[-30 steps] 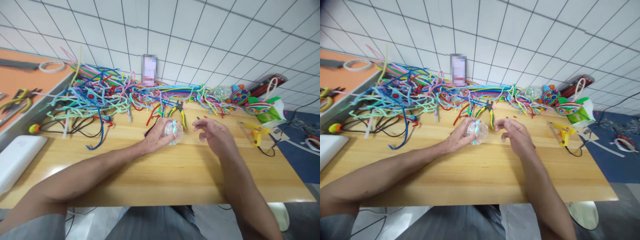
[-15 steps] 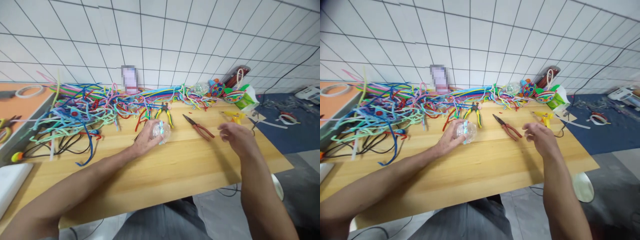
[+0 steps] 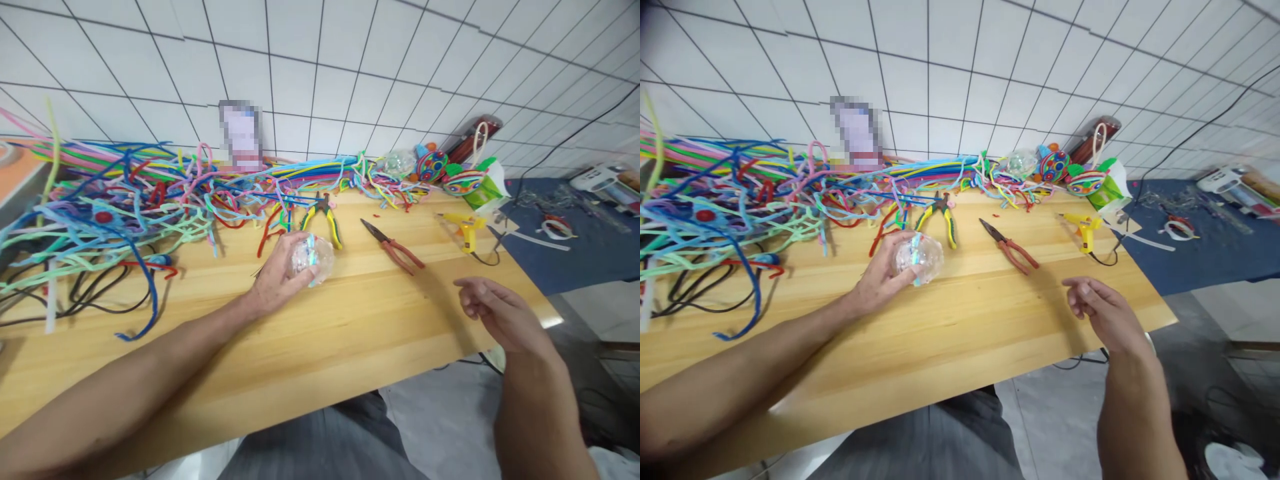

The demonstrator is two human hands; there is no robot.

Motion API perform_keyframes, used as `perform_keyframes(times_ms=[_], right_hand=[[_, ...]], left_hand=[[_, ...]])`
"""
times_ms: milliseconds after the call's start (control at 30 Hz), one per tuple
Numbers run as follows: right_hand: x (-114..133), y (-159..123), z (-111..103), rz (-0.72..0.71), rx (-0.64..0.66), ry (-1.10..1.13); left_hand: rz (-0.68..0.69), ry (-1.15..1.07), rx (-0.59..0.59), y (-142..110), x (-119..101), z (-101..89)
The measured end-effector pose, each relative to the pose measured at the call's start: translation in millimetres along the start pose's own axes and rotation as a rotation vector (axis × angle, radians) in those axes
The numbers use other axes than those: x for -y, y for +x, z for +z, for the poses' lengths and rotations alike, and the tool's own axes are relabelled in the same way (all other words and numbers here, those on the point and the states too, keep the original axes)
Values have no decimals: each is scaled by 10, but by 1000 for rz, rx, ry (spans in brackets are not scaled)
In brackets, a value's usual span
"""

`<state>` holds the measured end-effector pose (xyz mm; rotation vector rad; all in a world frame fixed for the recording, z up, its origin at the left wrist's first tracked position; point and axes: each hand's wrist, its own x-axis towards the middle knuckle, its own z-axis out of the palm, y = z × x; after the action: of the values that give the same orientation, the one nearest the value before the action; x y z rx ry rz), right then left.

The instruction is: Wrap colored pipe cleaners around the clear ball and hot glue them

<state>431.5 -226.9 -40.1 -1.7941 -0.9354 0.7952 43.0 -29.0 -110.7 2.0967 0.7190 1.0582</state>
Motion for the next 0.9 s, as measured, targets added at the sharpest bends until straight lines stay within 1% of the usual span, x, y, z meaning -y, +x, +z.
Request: perform_keyframes(times_ms=[133, 233, 300, 367, 500, 567, 633, 733, 800, 900], right_hand=[[435, 141, 324, -138, 145, 70], [757, 348, 558, -263, 250, 63], [900, 533, 707, -291, 291, 67], [973, 734, 851, -275, 340, 56], [999, 1047, 1094, -222, 408, 33], [1002, 1106, 1173, -228, 413, 16], [998, 1105, 1210, -249, 412, -47], [929, 1042, 1179, -243, 424, -196], [820, 988, 1116, -179, 464, -277], [611, 925, 1006, -46, 519, -306]], left_hand=[[48, 36, 8, -10, -21, -4], [99, 65, 6, -11, -36, -5], [120, 71, -5, -9, -41, -3], [127, 67, -8, -9, -42, 2], [115, 64, -4, -20, -44, 10], [107, 60, 0, -23, -43, 10], [112, 50, 6, -19, -39, 6], [130, 37, 21, 3, -21, -1], [142, 35, 25, 21, -6, -3], [160, 32, 21, 42, 6, -3]])
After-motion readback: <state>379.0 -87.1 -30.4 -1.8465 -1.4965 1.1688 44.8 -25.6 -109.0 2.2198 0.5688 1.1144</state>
